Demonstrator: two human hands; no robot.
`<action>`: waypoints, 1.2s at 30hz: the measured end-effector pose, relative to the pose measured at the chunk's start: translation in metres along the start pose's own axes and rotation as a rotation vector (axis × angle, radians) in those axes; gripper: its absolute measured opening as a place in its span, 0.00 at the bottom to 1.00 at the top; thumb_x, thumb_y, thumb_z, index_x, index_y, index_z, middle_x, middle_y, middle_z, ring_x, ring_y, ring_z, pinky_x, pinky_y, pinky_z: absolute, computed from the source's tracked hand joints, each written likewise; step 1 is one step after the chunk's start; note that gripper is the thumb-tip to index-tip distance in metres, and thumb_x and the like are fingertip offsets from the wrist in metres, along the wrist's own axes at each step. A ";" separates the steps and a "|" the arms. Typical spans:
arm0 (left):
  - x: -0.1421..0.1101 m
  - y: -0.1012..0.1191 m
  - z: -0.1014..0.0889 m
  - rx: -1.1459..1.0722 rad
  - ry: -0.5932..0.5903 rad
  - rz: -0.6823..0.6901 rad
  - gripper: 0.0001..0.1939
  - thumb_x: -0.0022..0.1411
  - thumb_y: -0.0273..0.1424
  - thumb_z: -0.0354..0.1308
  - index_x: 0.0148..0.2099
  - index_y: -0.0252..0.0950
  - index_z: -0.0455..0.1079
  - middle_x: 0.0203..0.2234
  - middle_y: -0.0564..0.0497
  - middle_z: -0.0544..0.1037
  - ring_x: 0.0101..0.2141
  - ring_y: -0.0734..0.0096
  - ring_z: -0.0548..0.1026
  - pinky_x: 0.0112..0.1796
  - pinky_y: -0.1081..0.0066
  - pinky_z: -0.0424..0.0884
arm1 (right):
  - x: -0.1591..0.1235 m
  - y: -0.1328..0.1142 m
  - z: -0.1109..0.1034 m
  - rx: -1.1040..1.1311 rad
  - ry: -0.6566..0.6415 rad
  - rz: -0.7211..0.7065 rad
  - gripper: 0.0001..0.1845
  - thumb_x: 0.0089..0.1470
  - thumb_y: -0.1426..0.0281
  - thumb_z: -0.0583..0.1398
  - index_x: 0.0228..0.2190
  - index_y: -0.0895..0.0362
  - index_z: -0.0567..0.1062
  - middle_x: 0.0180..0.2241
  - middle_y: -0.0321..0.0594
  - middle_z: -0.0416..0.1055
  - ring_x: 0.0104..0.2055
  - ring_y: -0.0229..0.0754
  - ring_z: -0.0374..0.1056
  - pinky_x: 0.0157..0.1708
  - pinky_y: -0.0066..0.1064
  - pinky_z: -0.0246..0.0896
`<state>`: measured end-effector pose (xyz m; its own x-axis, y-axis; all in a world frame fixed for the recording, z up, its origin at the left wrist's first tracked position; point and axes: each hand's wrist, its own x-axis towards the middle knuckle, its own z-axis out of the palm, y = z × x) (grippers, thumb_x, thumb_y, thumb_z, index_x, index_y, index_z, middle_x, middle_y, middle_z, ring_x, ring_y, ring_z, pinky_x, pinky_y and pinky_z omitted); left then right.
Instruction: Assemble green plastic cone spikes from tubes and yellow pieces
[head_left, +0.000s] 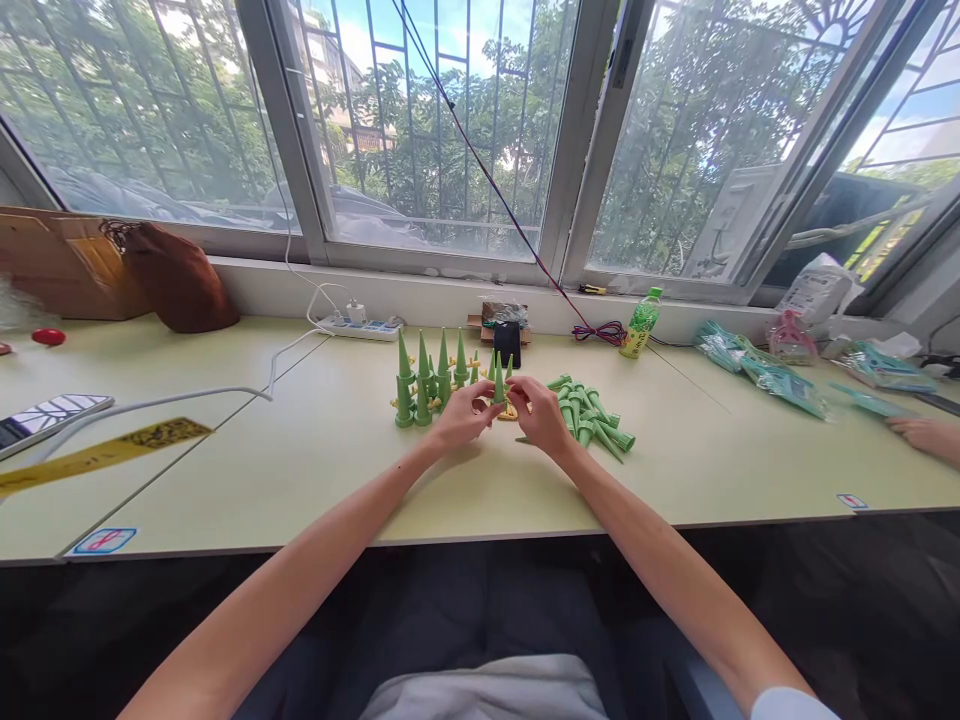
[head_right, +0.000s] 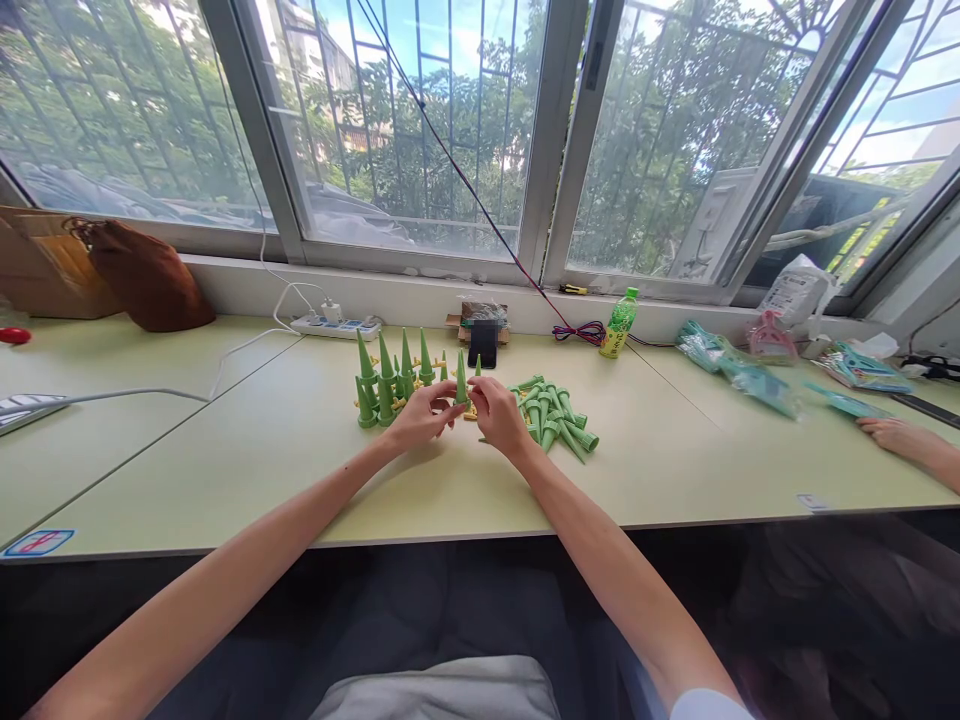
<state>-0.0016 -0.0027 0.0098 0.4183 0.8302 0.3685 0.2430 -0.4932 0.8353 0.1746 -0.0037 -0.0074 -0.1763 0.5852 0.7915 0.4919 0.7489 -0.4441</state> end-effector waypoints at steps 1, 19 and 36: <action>0.000 0.001 0.000 0.007 0.001 0.007 0.19 0.59 0.42 0.61 0.47 0.34 0.70 0.39 0.46 0.75 0.23 0.77 0.71 0.20 0.76 0.66 | 0.000 0.000 0.000 0.003 -0.002 0.004 0.09 0.62 0.71 0.53 0.41 0.56 0.73 0.34 0.43 0.74 0.35 0.42 0.70 0.37 0.33 0.67; 0.000 0.003 0.001 0.076 0.039 0.031 0.19 0.59 0.41 0.60 0.48 0.35 0.70 0.43 0.46 0.74 0.23 0.77 0.73 0.21 0.75 0.67 | 0.000 0.000 -0.001 0.013 0.010 0.048 0.10 0.61 0.70 0.54 0.41 0.56 0.73 0.33 0.42 0.74 0.33 0.42 0.70 0.36 0.33 0.66; 0.001 0.004 0.004 -0.030 0.050 -0.028 0.19 0.57 0.41 0.63 0.45 0.34 0.70 0.40 0.45 0.75 0.22 0.77 0.73 0.16 0.77 0.66 | 0.002 -0.005 -0.002 0.013 0.027 0.105 0.10 0.61 0.67 0.55 0.39 0.57 0.74 0.35 0.44 0.74 0.32 0.41 0.70 0.34 0.33 0.67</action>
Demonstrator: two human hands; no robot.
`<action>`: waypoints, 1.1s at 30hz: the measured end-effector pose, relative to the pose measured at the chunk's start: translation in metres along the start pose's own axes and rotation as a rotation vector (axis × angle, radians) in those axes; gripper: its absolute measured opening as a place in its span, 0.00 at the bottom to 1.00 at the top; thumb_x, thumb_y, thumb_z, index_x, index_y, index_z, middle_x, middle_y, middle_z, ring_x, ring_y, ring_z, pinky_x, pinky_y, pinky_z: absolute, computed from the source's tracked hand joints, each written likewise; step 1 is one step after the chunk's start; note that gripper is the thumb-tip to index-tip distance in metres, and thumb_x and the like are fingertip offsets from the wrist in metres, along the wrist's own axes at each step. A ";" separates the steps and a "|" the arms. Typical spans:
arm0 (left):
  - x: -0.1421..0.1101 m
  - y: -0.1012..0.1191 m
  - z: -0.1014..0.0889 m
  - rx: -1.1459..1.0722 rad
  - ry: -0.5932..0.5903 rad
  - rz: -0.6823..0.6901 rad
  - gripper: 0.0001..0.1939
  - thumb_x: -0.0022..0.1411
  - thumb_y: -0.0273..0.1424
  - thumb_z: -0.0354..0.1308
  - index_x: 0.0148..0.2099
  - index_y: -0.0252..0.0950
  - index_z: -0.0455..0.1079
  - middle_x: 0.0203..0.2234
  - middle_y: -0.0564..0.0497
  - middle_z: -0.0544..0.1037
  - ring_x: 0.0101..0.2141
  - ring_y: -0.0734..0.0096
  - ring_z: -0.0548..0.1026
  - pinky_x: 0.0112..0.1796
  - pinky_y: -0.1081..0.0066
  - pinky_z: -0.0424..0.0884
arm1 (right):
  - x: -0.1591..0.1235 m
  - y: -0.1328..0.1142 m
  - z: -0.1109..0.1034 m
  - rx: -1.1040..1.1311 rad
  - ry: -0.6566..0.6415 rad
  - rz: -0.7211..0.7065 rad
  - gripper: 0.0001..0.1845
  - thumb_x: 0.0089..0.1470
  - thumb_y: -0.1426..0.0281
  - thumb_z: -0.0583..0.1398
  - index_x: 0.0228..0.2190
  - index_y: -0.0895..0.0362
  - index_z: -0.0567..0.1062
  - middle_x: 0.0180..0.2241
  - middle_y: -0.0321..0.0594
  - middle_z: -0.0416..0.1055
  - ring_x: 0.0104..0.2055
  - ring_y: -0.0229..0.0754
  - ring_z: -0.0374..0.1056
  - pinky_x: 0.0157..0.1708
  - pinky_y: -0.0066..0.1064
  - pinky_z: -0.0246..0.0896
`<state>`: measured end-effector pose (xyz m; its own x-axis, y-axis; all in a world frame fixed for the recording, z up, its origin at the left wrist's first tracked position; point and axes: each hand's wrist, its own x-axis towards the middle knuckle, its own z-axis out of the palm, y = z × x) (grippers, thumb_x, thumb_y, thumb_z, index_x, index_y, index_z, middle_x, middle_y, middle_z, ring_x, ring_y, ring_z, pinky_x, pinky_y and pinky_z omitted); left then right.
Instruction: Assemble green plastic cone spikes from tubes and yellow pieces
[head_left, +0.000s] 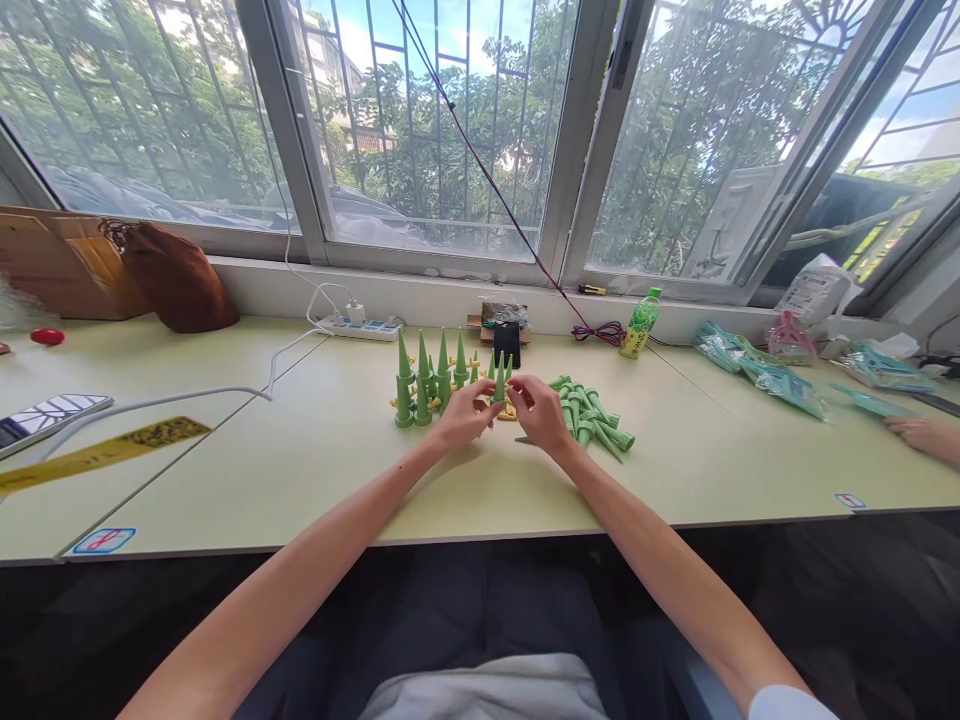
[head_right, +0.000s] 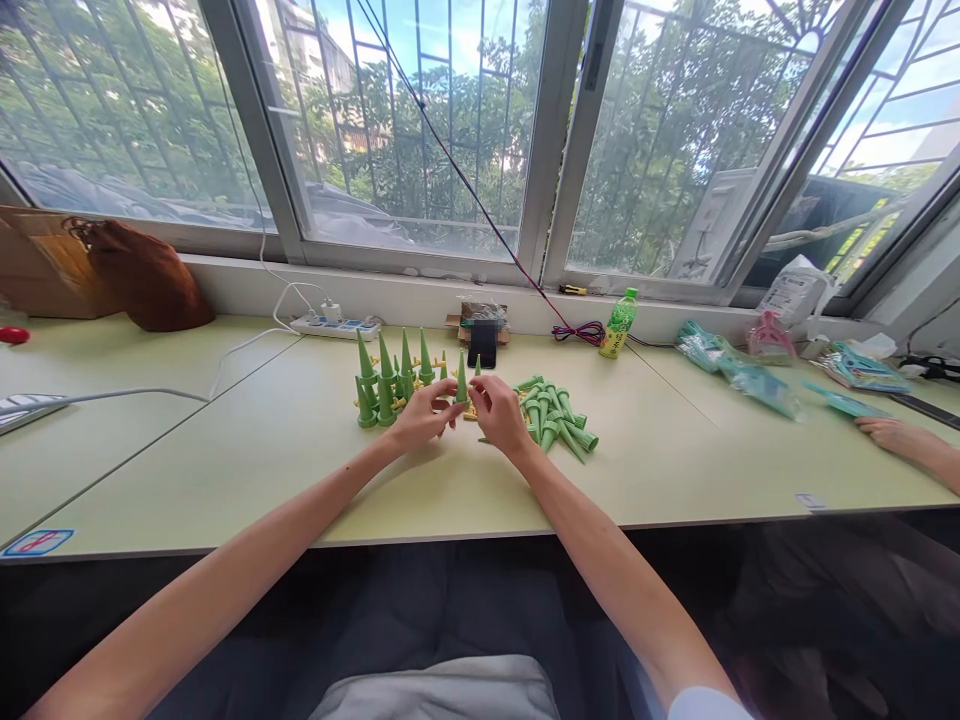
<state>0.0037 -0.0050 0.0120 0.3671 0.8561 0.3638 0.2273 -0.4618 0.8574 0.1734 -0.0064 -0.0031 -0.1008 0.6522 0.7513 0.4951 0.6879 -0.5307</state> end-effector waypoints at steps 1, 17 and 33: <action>0.000 0.000 0.000 -0.020 0.004 -0.012 0.19 0.57 0.42 0.63 0.45 0.34 0.70 0.39 0.45 0.76 0.21 0.77 0.73 0.15 0.77 0.65 | 0.000 0.000 0.000 -0.002 -0.001 0.001 0.10 0.61 0.66 0.55 0.39 0.57 0.74 0.35 0.44 0.74 0.31 0.40 0.69 0.33 0.32 0.67; 0.002 0.003 -0.004 -0.238 0.118 -0.129 0.22 0.56 0.46 0.64 0.40 0.32 0.70 0.30 0.49 0.73 0.20 0.78 0.69 0.15 0.76 0.64 | -0.001 0.000 -0.001 0.024 -0.065 -0.026 0.11 0.61 0.67 0.57 0.44 0.57 0.72 0.44 0.46 0.73 0.29 0.37 0.69 0.28 0.29 0.66; 0.000 0.005 -0.004 -0.138 0.099 -0.070 0.22 0.57 0.45 0.64 0.44 0.33 0.65 0.32 0.48 0.74 0.20 0.79 0.70 0.14 0.79 0.64 | -0.001 0.004 0.000 0.018 -0.048 -0.019 0.10 0.62 0.66 0.55 0.42 0.56 0.73 0.41 0.46 0.75 0.34 0.41 0.70 0.30 0.31 0.67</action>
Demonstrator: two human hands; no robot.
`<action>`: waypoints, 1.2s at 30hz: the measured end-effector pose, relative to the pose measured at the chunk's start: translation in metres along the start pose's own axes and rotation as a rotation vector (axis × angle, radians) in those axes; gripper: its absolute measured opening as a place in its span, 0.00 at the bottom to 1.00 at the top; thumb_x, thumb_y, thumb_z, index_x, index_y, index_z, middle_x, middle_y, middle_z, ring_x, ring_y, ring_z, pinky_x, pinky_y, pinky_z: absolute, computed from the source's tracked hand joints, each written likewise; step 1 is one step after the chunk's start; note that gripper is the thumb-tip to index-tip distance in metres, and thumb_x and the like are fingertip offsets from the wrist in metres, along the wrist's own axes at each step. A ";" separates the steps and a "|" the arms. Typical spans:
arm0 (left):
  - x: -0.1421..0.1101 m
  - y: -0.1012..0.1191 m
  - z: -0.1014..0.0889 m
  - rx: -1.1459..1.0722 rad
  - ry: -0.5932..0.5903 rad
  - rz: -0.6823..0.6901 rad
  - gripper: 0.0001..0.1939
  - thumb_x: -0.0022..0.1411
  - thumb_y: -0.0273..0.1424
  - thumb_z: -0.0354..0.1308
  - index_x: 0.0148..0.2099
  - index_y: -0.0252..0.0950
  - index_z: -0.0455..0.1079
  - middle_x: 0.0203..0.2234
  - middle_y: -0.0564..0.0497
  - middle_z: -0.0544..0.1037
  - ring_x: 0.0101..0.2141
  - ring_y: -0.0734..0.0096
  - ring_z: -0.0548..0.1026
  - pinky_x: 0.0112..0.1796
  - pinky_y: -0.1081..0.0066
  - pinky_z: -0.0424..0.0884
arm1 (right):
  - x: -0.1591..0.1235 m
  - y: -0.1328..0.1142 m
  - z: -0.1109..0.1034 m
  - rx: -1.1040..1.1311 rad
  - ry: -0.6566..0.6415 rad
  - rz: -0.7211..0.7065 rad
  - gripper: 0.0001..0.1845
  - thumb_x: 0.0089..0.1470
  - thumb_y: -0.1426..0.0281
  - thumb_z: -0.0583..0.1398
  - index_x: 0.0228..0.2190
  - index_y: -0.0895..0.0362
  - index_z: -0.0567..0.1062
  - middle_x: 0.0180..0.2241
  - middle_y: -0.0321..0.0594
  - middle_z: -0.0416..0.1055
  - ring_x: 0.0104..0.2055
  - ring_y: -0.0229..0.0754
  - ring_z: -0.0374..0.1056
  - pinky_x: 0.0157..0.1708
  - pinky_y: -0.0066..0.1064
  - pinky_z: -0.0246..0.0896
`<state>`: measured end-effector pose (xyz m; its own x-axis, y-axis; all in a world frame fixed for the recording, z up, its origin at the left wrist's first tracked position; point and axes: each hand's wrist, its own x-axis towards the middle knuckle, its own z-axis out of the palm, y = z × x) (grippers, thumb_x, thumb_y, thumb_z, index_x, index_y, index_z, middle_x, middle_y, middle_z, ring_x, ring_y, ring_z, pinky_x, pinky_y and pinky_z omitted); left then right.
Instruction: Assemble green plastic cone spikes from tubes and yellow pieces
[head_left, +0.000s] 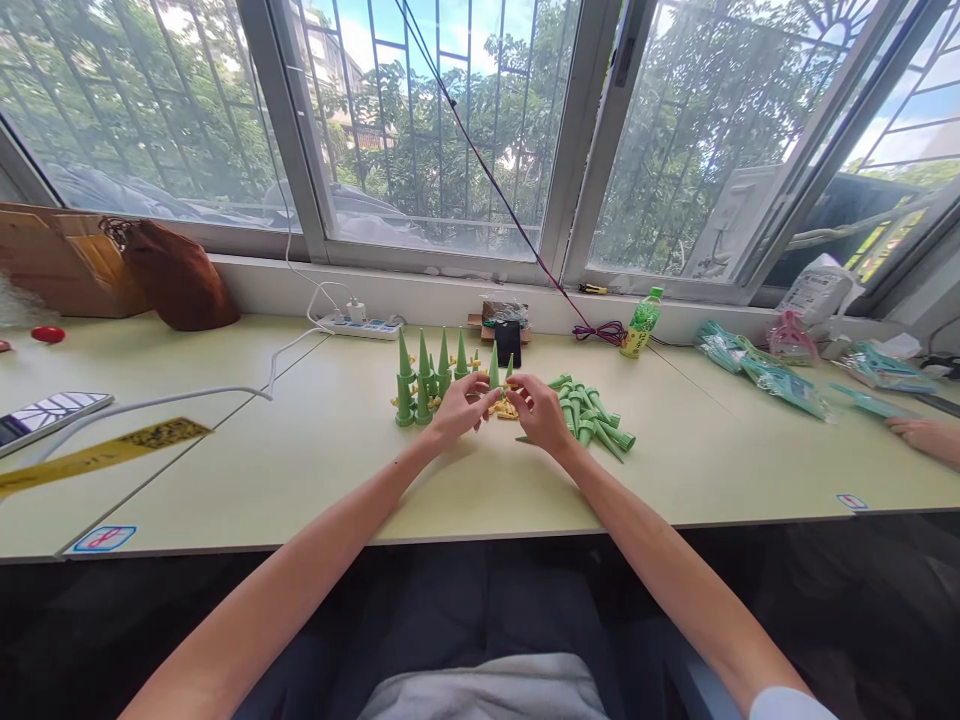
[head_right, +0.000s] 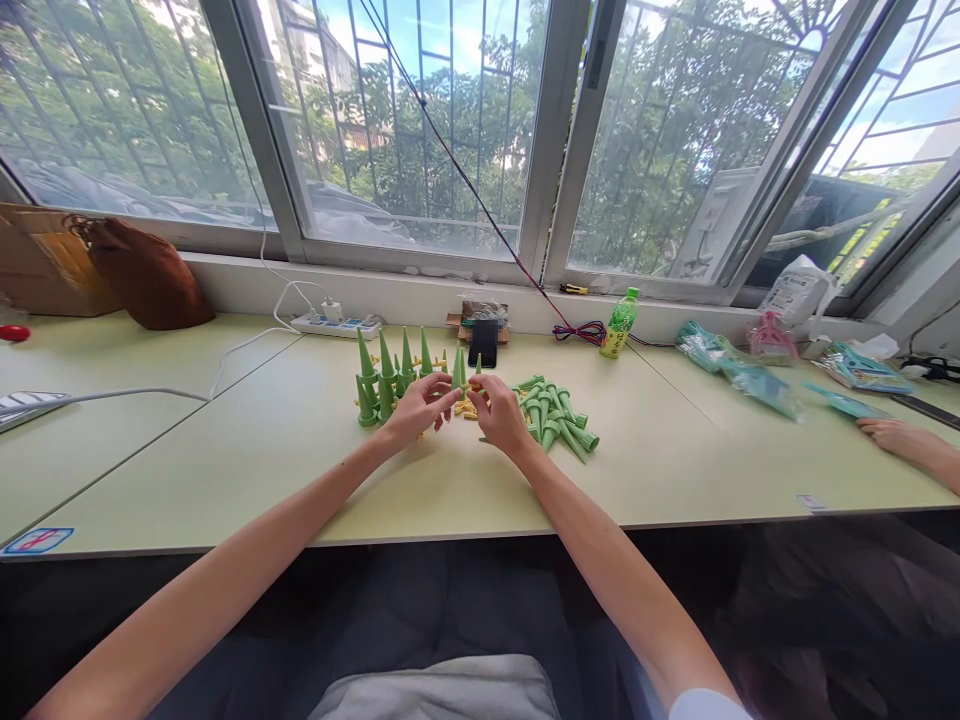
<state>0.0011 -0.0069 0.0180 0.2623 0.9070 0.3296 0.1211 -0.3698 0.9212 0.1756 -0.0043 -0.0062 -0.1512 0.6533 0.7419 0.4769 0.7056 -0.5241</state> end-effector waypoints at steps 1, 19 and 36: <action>0.000 -0.001 0.000 0.014 0.003 0.002 0.22 0.57 0.44 0.64 0.44 0.34 0.65 0.33 0.48 0.74 0.20 0.79 0.70 0.14 0.79 0.64 | 0.000 0.000 0.000 0.001 0.002 0.002 0.10 0.62 0.66 0.55 0.42 0.56 0.73 0.40 0.46 0.75 0.33 0.41 0.70 0.30 0.31 0.67; 0.004 -0.012 -0.003 0.132 -0.008 0.079 0.18 0.59 0.41 0.61 0.46 0.37 0.68 0.42 0.46 0.72 0.20 0.79 0.71 0.14 0.78 0.65 | 0.000 -0.003 -0.001 -0.037 -0.010 0.030 0.13 0.62 0.61 0.55 0.38 0.56 0.74 0.30 0.40 0.74 0.27 0.39 0.67 0.30 0.30 0.62; 0.003 -0.009 -0.002 0.258 0.026 0.116 0.18 0.58 0.43 0.61 0.45 0.36 0.69 0.39 0.47 0.74 0.24 0.78 0.70 0.21 0.77 0.66 | 0.000 -0.006 -0.002 -0.028 -0.017 0.070 0.13 0.62 0.62 0.55 0.32 0.57 0.73 0.23 0.34 0.68 0.23 0.36 0.61 0.28 0.28 0.56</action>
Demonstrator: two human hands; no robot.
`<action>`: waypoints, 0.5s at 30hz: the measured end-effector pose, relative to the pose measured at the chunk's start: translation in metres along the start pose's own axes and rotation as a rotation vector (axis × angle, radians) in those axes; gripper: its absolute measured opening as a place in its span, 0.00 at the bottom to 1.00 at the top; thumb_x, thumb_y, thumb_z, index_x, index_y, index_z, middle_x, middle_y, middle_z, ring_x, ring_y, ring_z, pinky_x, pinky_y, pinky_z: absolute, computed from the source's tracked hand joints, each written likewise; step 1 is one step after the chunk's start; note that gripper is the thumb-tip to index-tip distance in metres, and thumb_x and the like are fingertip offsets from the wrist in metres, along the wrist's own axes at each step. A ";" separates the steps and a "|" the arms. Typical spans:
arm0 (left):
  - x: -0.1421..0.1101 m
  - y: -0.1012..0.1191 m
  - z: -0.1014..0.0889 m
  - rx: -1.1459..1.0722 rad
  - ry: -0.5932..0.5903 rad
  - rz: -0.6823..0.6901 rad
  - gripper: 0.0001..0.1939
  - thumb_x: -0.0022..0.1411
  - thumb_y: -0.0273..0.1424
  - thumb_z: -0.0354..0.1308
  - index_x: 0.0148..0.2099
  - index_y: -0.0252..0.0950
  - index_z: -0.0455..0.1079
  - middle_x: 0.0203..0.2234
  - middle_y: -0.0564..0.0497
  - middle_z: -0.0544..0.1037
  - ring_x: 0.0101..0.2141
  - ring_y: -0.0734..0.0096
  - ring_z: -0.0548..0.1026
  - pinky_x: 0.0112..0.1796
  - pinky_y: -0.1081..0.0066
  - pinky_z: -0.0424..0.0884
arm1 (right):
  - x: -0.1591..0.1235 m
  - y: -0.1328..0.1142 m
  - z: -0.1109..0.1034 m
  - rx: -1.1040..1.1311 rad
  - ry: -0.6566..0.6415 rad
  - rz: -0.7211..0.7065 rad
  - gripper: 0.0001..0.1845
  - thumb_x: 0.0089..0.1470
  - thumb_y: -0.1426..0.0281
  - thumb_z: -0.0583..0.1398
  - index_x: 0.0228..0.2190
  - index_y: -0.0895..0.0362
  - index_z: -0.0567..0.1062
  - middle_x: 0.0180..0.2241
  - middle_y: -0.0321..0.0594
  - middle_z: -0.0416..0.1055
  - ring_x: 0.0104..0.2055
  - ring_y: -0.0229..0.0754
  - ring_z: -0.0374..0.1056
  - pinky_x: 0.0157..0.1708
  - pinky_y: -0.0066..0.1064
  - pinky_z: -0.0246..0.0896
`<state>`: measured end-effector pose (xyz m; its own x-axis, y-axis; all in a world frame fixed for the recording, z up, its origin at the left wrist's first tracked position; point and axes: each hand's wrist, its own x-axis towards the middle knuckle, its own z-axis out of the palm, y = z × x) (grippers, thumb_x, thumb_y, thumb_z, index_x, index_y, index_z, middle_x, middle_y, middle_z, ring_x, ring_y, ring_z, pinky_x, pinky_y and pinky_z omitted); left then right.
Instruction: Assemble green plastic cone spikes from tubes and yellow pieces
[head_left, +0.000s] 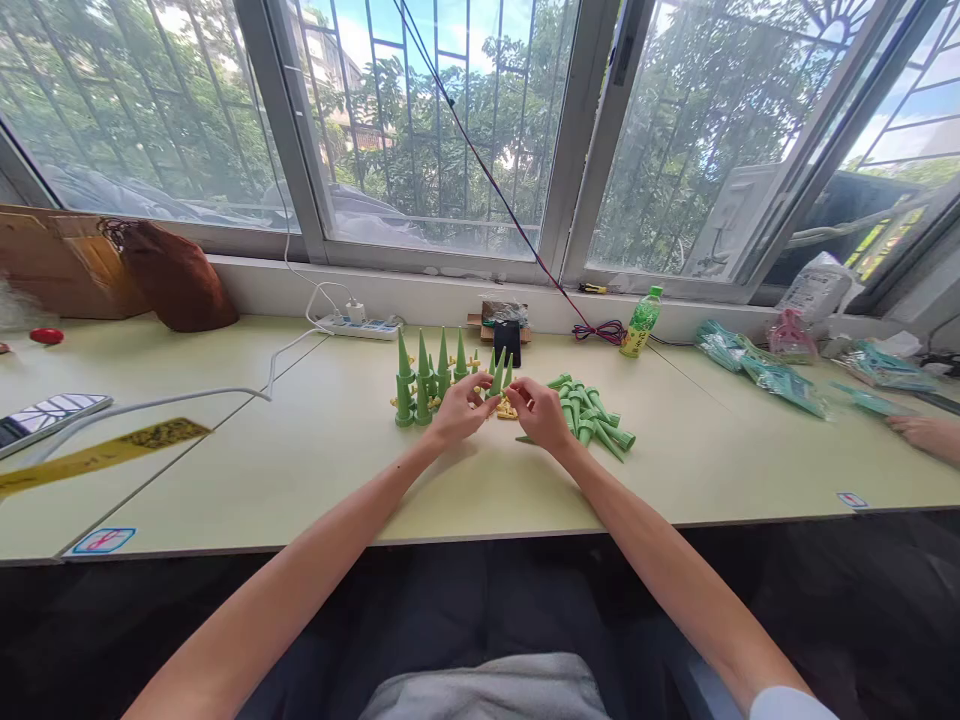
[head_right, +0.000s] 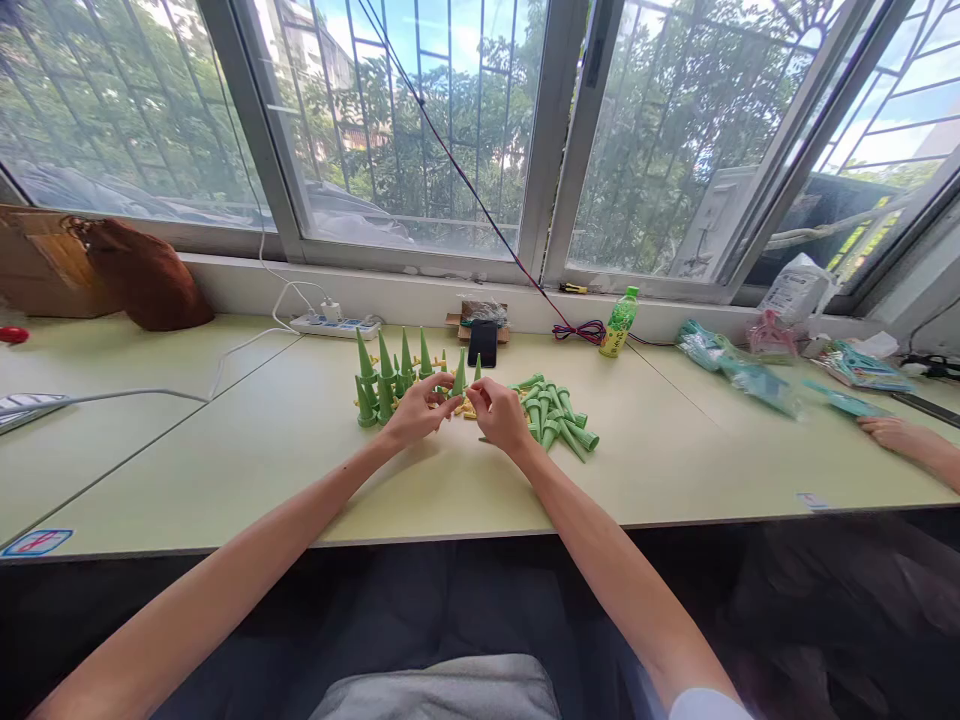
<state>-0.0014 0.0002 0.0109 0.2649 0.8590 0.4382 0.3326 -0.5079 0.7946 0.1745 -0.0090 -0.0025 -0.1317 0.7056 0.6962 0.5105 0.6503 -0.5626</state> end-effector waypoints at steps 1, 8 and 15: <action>0.000 -0.001 0.000 0.004 0.001 0.007 0.18 0.58 0.42 0.61 0.45 0.36 0.69 0.38 0.48 0.74 0.24 0.77 0.70 0.21 0.77 0.66 | 0.000 0.000 0.000 0.004 -0.003 0.005 0.13 0.62 0.62 0.55 0.31 0.57 0.72 0.22 0.34 0.68 0.23 0.36 0.61 0.27 0.27 0.56; 0.001 -0.005 0.000 0.009 0.012 0.069 0.16 0.59 0.40 0.60 0.45 0.37 0.70 0.39 0.48 0.72 0.27 0.77 0.71 0.22 0.77 0.69 | -0.001 0.002 0.000 0.002 -0.036 0.023 0.16 0.64 0.61 0.52 0.29 0.56 0.70 0.21 0.33 0.66 0.23 0.35 0.58 0.27 0.27 0.53; 0.000 -0.001 0.000 0.070 0.000 0.132 0.12 0.60 0.36 0.59 0.44 0.36 0.70 0.40 0.49 0.69 0.27 0.78 0.71 0.25 0.76 0.70 | -0.002 0.006 0.001 -0.010 -0.026 0.023 0.16 0.64 0.61 0.52 0.27 0.56 0.68 0.19 0.31 0.60 0.21 0.34 0.52 0.25 0.27 0.48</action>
<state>-0.0017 0.0003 0.0098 0.3101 0.7847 0.5367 0.3574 -0.6194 0.6990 0.1767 -0.0061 -0.0073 -0.1419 0.7275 0.6713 0.5218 0.6312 -0.5738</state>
